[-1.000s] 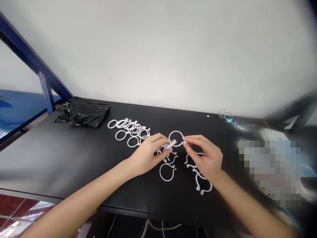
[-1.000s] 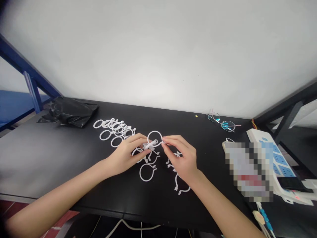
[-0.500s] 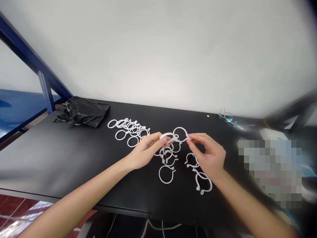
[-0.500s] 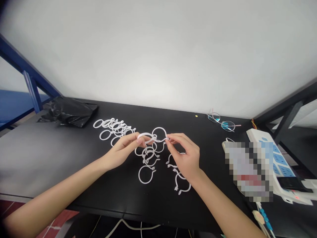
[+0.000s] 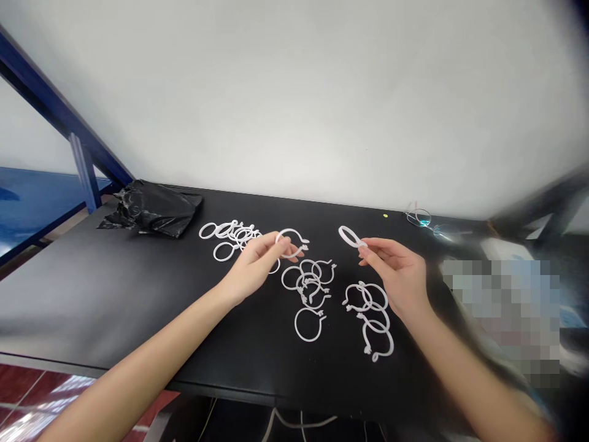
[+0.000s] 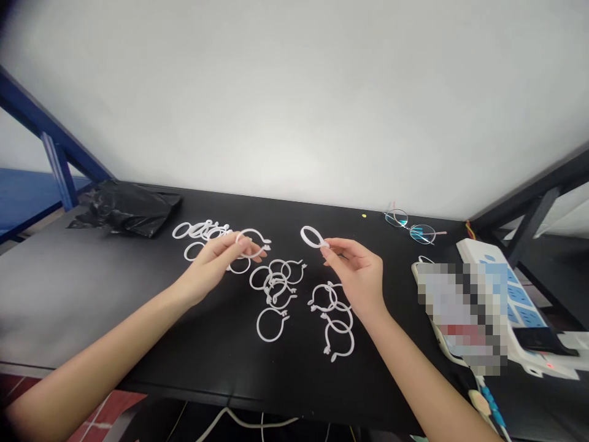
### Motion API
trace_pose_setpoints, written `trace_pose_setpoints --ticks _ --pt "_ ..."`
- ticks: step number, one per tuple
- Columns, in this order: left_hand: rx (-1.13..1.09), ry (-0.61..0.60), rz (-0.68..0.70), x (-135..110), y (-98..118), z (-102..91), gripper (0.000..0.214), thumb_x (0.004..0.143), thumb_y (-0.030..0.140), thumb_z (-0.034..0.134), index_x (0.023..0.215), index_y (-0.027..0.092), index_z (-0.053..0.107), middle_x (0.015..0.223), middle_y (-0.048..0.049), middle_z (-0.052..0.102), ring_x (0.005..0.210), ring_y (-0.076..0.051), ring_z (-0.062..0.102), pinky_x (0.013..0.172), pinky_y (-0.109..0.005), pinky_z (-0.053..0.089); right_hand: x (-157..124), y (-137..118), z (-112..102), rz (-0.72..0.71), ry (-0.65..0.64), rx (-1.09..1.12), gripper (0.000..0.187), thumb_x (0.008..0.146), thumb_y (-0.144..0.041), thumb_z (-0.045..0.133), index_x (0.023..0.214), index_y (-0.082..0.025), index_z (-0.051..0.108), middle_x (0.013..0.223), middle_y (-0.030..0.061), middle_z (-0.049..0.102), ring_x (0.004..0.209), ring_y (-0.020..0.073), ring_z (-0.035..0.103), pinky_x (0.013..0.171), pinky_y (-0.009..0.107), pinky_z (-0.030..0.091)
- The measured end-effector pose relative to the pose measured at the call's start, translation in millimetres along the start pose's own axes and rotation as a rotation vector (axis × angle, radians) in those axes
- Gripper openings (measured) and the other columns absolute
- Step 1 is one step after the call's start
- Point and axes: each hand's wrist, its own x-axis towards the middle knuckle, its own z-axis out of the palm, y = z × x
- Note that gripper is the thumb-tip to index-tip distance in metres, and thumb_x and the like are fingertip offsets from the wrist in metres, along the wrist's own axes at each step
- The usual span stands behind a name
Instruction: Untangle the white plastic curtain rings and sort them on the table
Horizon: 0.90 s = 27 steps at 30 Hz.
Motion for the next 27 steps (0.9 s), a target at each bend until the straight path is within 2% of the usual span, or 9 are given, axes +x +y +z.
trace_pose_setpoints --ticks 4,6,9,11,14,16,19,22,27 --pt "0.326 -0.163 0.062 -5 -3 6.9 0.031 0.097 0.043 0.046 0.089 0.018 0.065 0.088 -0.0029 0.070 0.085 -0.018 0.065 0.081 -0.032 0.051 -2 1 2 -0.035 -0.028 -0.017 0.013 0.075 -0.030 0.078 0.086 -0.021 0.076 0.080 0.0042 0.072 0.065 0.0158 0.065 0.057 0.031 0.061" --pt "0.432 -0.141 0.125 -7 -5 10.9 0.026 0.096 0.040 0.048 0.098 0.019 0.065 0.095 -0.0036 0.070 0.090 -0.019 0.065 0.085 -0.033 0.050 -3 1 4 -0.052 -0.065 -0.027 0.012 0.076 -0.030 0.078 0.085 -0.022 0.076 0.078 0.0038 0.071 0.064 0.0154 0.064 0.056 0.030 0.060" --pt "0.516 -0.044 0.208 -9 -7 13.1 0.024 0.095 0.036 0.053 0.111 0.020 0.061 0.108 -0.0070 0.068 0.102 -0.022 0.063 0.092 -0.037 0.049 -7 2 6 -0.092 -0.133 -0.052 0.007 0.079 -0.027 0.075 0.085 -0.023 0.076 0.079 0.0029 0.069 0.066 0.0149 0.064 0.057 0.029 0.058" --pt "0.508 -0.028 0.255 -10 -8 13.2 0.037 0.091 0.037 0.060 0.124 0.021 0.053 0.119 -0.0091 0.064 0.106 -0.022 0.062 0.093 -0.038 0.050 -12 3 8 -0.141 -0.189 -0.055 0.006 0.081 -0.024 0.073 0.087 -0.024 0.075 0.082 0.0027 0.069 0.069 0.0153 0.064 0.057 0.029 0.057" --pt "0.453 -0.071 0.356 -12 -9 14.9 0.063 0.085 0.036 0.069 0.139 0.023 0.039 0.128 -0.0109 0.058 0.104 -0.020 0.061 0.093 -0.038 0.051 -19 1 11 -0.225 -0.288 -0.078 0.011 0.083 -0.018 0.071 0.090 -0.026 0.074 0.084 0.0026 0.069 0.074 0.0161 0.065 0.059 0.029 0.056" --pt "0.436 -0.095 0.419 -12 -10 17.4 0.056 0.087 0.033 0.067 0.137 0.022 0.043 0.122 -0.0103 0.061 0.101 -0.019 0.061 0.092 -0.037 0.052 -24 0 14 -0.257 -0.334 -0.106 0.013 0.083 -0.017 0.070 0.092 -0.026 0.074 0.083 0.0025 0.069 0.073 0.0162 0.065 0.059 0.030 0.056" --pt "0.419 -0.097 0.454 -12 -12 20.9 0.037 0.089 0.030 0.065 0.124 0.019 0.057 0.114 -0.0095 0.062 0.097 -0.018 0.061 0.088 -0.034 0.053 -26 -2 16 -0.248 -0.351 -0.103 0.013 0.083 -0.017 0.070 0.092 -0.026 0.073 0.081 0.0023 0.069 0.070 0.0156 0.065 0.060 0.030 0.057" --pt "0.399 -0.064 0.445 -12 -11 21.1 0.039 0.086 0.030 0.069 0.121 0.018 0.059 0.109 -0.0089 0.063 0.089 -0.016 0.061 0.084 -0.033 0.054 -26 -2 16 -0.248 -0.353 -0.068 0.014 0.084 -0.015 0.070 0.091 -0.026 0.074 0.082 0.0022 0.070 0.072 0.0159 0.066 0.062 0.030 0.057" --pt "0.380 -0.093 0.395 -13 -8 18.0 0.038 0.084 0.032 0.071 0.119 0.019 0.062 0.107 -0.0073 0.064 0.080 -0.014 0.059 0.077 -0.030 0.054 -27 0 16 -0.299 -0.358 -0.061 0.015 0.083 -0.012 0.070 0.087 -0.026 0.074 0.078 0.0013 0.069 0.069 0.0156 0.065 0.059 0.030 0.054"
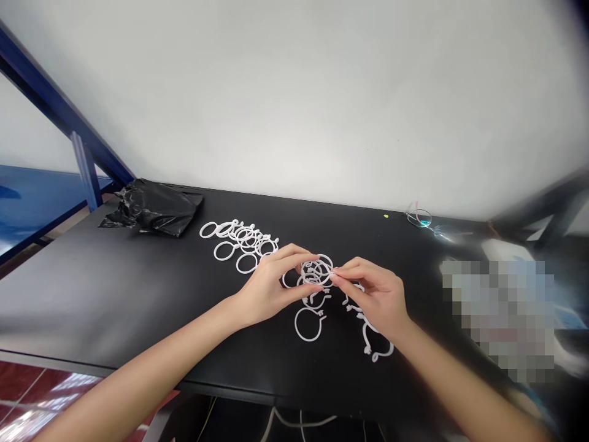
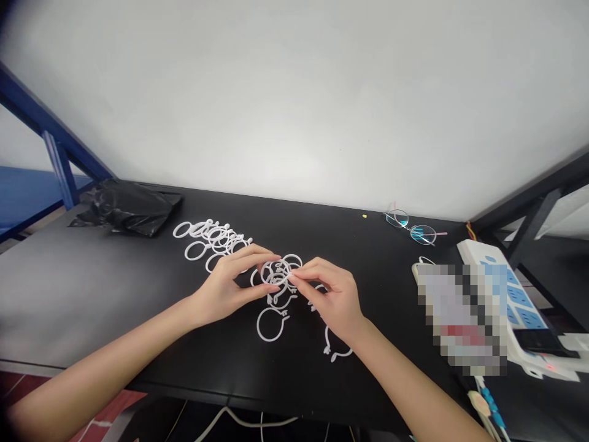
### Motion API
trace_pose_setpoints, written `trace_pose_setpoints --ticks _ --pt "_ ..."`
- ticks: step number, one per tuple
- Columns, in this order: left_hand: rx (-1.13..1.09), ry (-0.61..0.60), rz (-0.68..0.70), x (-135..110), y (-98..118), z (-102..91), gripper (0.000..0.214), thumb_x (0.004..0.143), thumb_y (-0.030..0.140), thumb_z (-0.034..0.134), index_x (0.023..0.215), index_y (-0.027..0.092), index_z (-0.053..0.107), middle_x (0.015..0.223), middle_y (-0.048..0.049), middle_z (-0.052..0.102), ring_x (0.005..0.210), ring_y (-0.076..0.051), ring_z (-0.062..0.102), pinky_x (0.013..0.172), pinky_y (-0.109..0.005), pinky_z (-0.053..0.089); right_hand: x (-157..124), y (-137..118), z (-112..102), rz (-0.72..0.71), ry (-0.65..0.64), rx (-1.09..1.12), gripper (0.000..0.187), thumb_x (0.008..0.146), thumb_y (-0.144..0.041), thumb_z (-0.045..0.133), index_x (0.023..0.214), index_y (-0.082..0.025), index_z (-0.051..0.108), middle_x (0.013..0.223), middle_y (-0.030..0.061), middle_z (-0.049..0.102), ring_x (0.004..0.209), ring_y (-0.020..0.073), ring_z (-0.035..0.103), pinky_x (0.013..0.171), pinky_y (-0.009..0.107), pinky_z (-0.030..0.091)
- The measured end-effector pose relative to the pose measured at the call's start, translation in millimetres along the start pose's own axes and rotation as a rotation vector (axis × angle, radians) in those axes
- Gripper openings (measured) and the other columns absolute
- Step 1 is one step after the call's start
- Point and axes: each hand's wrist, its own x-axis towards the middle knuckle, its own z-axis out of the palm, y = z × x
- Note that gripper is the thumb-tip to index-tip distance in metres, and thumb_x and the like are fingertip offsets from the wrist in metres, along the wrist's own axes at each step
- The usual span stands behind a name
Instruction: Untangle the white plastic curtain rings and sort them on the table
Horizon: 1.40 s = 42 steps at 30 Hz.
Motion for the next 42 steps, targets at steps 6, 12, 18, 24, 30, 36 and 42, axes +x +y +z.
trace_pose_setpoints --ticks 6,12,18,24,30,36,42 --pt "0.053 -0.001 0.020 2 1 -3.8 0.039 0.085 0.029 0.070 0.120 0.018 0.060 0.106 -0.0069 0.065 0.087 -0.015 0.061 0.083 -0.031 0.053 1 1 -1 0.044 -0.011 0.000 0.013 0.083 -0.016 0.070 0.091 -0.025 0.074 0.084 0.0022 0.072 0.074 0.0168 0.068 0.066 0.031 0.057" --pt "0.620 0.086 -0.063 4 -21 -21.5 0.031 0.092 0.025 0.058 0.122 0.015 0.057 0.117 -0.0111 0.065 0.108 -0.027 0.058 0.100 -0.049 0.044 8 10 -13 0.134 -0.128 -0.328 0.009 0.087 -0.026 0.065 0.090 -0.023 0.073 0.117 0.0082 0.069 0.108 0.0258 0.065 0.095 0.047 0.053" --pt "0.988 0.054 -0.151 0 -36 -29.2 0.023 0.094 0.025 0.052 0.111 0.015 0.064 0.113 -0.0112 0.069 0.110 -0.031 0.059 0.109 -0.059 0.031 4 23 -13 0.146 -0.275 -0.501 0.018 0.090 -0.028 0.061 0.102 -0.024 0.073 0.125 0.0085 0.067 0.117 0.0279 0.059 0.096 0.050 0.053" --pt "0.946 0.068 -0.091 1 -28 -23.7 0.024 0.095 0.027 0.051 0.112 0.015 0.063 0.121 -0.0117 0.065 0.113 -0.030 0.058 0.110 -0.059 0.029 5 26 -11 0.028 -0.111 -0.489 0.008 0.084 -0.020 0.068 0.090 -0.021 0.073 0.101 0.0075 0.072 0.094 0.0238 0.068 0.083 0.042 0.058" --pt "0.583 0.045 -0.008 0 -14 -13.8 0.034 0.095 0.033 0.054 0.126 0.019 0.052 0.125 -0.0104 0.061 0.117 -0.025 0.056 0.114 -0.055 0.028 10 11 -11 -0.123 0.037 -0.437 0.007 0.084 -0.017 0.070 0.089 -0.021 0.072 0.095 0.0060 0.072 0.087 0.0197 0.069 0.078 0.034 0.058" --pt "0.062 -0.129 0.010 -6 1 6.1 0.055 0.094 0.038 0.057 0.142 0.022 0.035 0.132 -0.0112 0.055 0.120 -0.022 0.055 0.102 -0.038 0.047 3 -4 2 -0.281 -0.193 -0.252 0.014 0.088 -0.015 0.064 0.099 -0.022 0.070 0.095 0.0062 0.074 0.087 0.0195 0.070 0.075 0.033 0.059" --pt "0.024 -0.227 -0.012 -10 1 10.4 0.055 0.100 0.031 0.044 0.150 0.023 0.023 0.126 -0.0114 0.054 0.104 -0.019 0.059 0.093 -0.036 0.052 2 -9 3 -0.295 -0.181 -0.206 0.019 0.087 -0.010 0.062 0.100 -0.021 0.071 0.086 0.0044 0.075 0.078 0.0186 0.072 0.070 0.031 0.060"
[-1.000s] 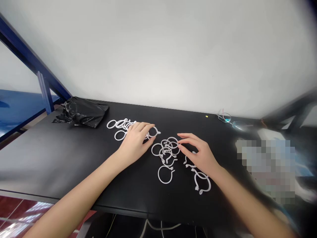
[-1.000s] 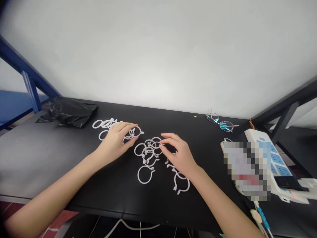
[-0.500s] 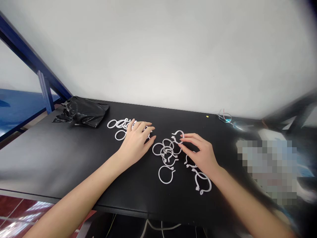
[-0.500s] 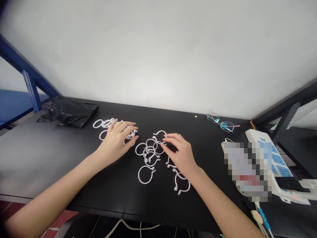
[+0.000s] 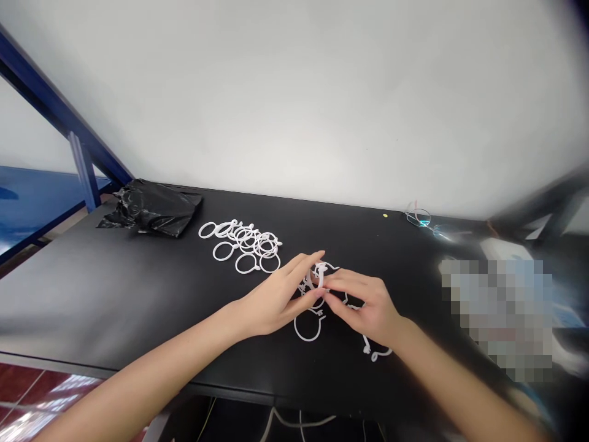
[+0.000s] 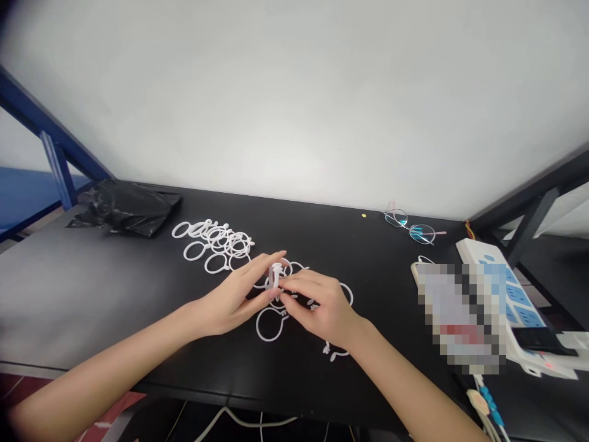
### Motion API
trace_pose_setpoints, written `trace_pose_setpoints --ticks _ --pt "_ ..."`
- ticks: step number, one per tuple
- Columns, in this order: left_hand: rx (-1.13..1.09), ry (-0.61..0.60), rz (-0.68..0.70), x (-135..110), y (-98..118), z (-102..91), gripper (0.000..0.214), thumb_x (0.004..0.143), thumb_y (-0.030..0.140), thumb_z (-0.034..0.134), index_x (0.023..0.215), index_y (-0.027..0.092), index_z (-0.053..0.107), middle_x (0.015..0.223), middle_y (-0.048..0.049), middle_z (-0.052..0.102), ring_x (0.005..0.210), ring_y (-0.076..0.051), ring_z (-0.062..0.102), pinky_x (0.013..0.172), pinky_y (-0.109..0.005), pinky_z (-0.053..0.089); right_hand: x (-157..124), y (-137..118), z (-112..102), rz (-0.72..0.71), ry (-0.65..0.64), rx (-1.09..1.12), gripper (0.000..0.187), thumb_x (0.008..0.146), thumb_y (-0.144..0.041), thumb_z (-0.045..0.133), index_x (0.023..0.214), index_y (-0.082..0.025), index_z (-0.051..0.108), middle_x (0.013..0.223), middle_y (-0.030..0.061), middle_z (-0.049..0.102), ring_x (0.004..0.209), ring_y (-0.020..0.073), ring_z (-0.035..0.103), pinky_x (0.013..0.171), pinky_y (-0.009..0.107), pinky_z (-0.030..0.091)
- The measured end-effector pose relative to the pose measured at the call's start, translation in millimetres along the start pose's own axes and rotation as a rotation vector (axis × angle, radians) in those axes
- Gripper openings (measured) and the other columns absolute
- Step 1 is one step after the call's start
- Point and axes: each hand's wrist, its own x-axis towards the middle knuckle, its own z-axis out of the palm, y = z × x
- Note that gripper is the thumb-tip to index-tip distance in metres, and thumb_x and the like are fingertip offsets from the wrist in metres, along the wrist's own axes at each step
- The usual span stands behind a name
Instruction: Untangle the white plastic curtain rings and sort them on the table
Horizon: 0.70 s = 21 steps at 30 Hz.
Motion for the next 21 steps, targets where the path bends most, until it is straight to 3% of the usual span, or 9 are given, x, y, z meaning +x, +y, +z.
trace_pose_setpoints --ticks 4,7,13,21 --pt "0.147 0.021 0.040 0 -3 -0.4 0.062 0.101 0.028 0.040 0.154 0.026 0.008 0.137 -0.0139 0.044 0.121 -0.024 0.051 0.100 -0.041 0.050 -1 1 -4 0.154 0.132 0.028 0.027 0.086 -0.009 0.063 0.108 -0.024 0.069 0.086 0.0016 0.076 0.071 0.0153 0.072 0.069 0.028 0.060" --pt "0.244 0.017 0.104 1 -2 0.0 0.062 0.101 0.024 0.038 0.154 0.026 0.005 0.143 -0.0148 0.040 0.130 -0.026 0.044 0.103 -0.043 0.048 -3 2 -2 0.180 0.144 0.044 0.032 0.086 -0.011 0.064 0.115 -0.025 0.066 0.093 0.0021 0.075 0.074 0.0151 0.072 0.072 0.029 0.061" --pt "0.266 -0.005 0.138 2 4 -2.7 0.052 0.100 0.023 0.041 0.148 0.023 0.021 0.141 -0.0143 0.045 0.128 -0.025 0.048 0.104 -0.041 0.049 -4 1 1 0.210 0.147 -0.017 0.014 0.090 -0.016 0.060 0.098 -0.023 0.069 0.081 0.0020 0.072 0.069 0.0150 0.068 0.065 0.029 0.058" --pt "0.177 -0.038 0.109 3 10 -7.0 0.035 0.101 0.024 0.041 0.135 0.018 0.039 0.129 -0.0139 0.054 0.119 -0.022 0.055 0.098 -0.035 0.052 -5 4 1 0.213 0.136 0.098 0.017 0.089 -0.011 0.061 0.096 -0.023 0.069 0.081 0.0014 0.071 0.070 0.0151 0.068 0.064 0.028 0.056"
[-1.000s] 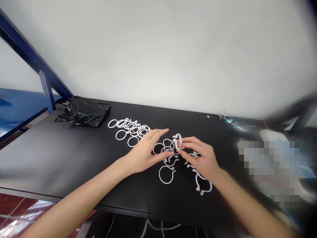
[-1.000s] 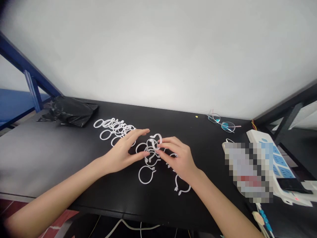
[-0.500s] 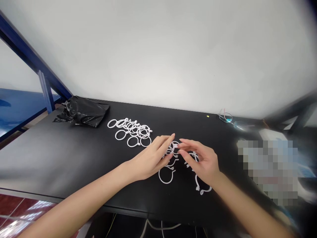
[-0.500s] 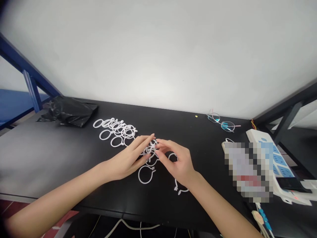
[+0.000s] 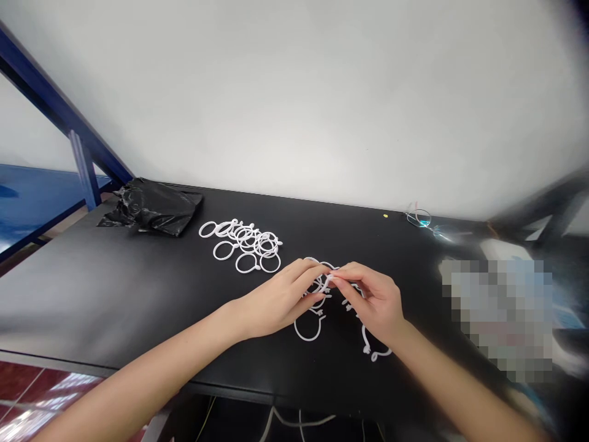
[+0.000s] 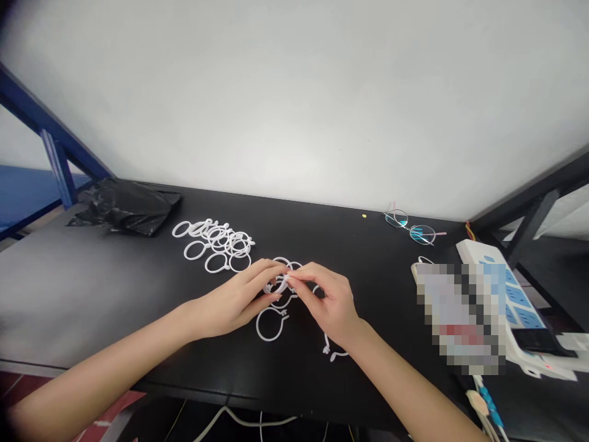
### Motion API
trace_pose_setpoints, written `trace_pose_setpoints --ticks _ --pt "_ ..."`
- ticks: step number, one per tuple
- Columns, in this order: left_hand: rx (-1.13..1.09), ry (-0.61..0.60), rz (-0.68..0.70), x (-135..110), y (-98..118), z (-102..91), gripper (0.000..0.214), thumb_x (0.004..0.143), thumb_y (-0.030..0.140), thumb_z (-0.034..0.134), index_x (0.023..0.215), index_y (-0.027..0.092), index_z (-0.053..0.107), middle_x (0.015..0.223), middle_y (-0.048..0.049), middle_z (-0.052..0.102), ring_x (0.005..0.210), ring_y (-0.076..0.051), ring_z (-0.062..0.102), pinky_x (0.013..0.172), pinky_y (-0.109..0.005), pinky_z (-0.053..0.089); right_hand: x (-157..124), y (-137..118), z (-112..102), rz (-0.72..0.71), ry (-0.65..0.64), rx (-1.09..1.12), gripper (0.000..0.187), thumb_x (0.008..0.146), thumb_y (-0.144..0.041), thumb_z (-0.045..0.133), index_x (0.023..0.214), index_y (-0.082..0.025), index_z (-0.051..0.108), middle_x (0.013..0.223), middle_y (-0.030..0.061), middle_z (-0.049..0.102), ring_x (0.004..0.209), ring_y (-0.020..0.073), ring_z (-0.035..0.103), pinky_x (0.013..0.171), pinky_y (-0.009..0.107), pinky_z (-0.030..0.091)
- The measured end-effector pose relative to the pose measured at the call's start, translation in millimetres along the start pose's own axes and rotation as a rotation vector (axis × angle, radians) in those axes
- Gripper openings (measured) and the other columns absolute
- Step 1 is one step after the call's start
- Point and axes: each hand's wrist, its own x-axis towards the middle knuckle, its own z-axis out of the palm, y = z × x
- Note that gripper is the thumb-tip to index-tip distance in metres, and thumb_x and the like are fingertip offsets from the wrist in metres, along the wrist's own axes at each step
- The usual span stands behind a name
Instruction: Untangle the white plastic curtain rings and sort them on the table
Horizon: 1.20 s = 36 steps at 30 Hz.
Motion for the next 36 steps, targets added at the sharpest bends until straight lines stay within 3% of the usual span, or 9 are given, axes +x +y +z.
trace_pose_setpoints --ticks 6,9,14,19,24,27,32,36 --pt "0.054 -0.003 -0.045 1 -2 -2.5 0.032 0.099 0.031 0.048 0.128 0.017 0.046 0.117 -0.0115 0.059 0.106 -0.021 0.059 0.093 -0.035 0.052 1 3 -4 0.087 -0.018 0.002 0.014 0.090 -0.017 0.062 0.098 -0.024 0.070 0.086 0.0017 0.074 0.076 0.0163 0.070 0.072 0.030 0.058" --pt "0.241 0.113 -0.078 1 -13 -4.9 0.035 0.099 0.033 0.046 0.129 0.014 0.047 0.118 -0.0138 0.058 0.105 -0.023 0.058 0.094 -0.040 0.050 5 11 -11 0.214 -0.002 -0.093 0.018 0.090 -0.024 0.061 0.106 -0.023 0.068 0.097 0.0046 0.074 0.082 0.0183 0.071 0.077 0.034 0.059" --pt "0.613 0.168 -0.210 -1 -36 -15.5 0.036 0.099 0.032 0.042 0.125 0.010 0.055 0.111 -0.0156 0.059 0.096 -0.028 0.059 0.088 -0.046 0.048 9 25 -18 0.293 -0.098 -0.303 0.010 0.085 -0.028 0.065 0.091 -0.023 0.071 0.112 0.0070 0.070 0.095 0.0233 0.069 0.075 0.037 0.058" --pt "0.756 0.196 -0.286 -5 -46 -21.2 0.032 0.096 0.024 0.040 0.119 0.012 0.060 0.111 -0.0165 0.063 0.100 -0.031 0.057 0.092 -0.050 0.043 9 28 -17 0.264 -0.153 -0.377 0.007 0.083 -0.025 0.066 0.085 -0.024 0.072 0.101 0.0058 0.073 0.094 0.0246 0.069 0.076 0.040 0.057" --pt "0.786 0.198 -0.332 -6 -47 -20.7 0.028 0.095 0.022 0.042 0.112 0.014 0.064 0.112 -0.0156 0.063 0.102 -0.031 0.057 0.101 -0.055 0.038 9 32 -17 0.267 -0.117 -0.373 0.005 0.083 -0.022 0.065 0.085 -0.022 0.070 0.083 0.0031 0.072 0.079 0.0210 0.068 0.073 0.037 0.056" --pt "0.714 0.202 -0.268 -4 -41 -19.6 0.026 0.095 0.022 0.044 0.113 0.015 0.063 0.114 -0.0133 0.063 0.107 -0.029 0.056 0.105 -0.055 0.036 8 33 -18 0.283 -0.076 -0.329 0.004 0.083 -0.023 0.066 0.083 -0.021 0.069 0.082 0.0029 0.070 0.076 0.0197 0.068 0.073 0.036 0.056" --pt "0.376 0.009 -0.022 -1 -27 -8.6 0.025 0.097 0.026 0.048 0.116 0.018 0.060 0.113 -0.0101 0.062 0.104 -0.023 0.058 0.096 -0.042 0.046 9 28 -17 0.235 -0.023 -0.307 0.006 0.084 -0.026 0.066 0.081 -0.021 0.068 0.080 0.0027 0.069 0.071 0.0184 0.067 0.069 0.034 0.056" --pt "0.322 -0.086 0.005 0 -24 0.3 0.024 0.097 0.025 0.049 0.116 0.017 0.060 0.109 -0.0097 0.063 0.102 -0.022 0.059 0.089 -0.038 0.049 9 25 -17 0.181 0.063 -0.305 0.009 0.086 -0.025 0.066 0.077 -0.021 0.068 0.079 0.0025 0.067 0.071 0.0183 0.066 0.069 0.034 0.054"
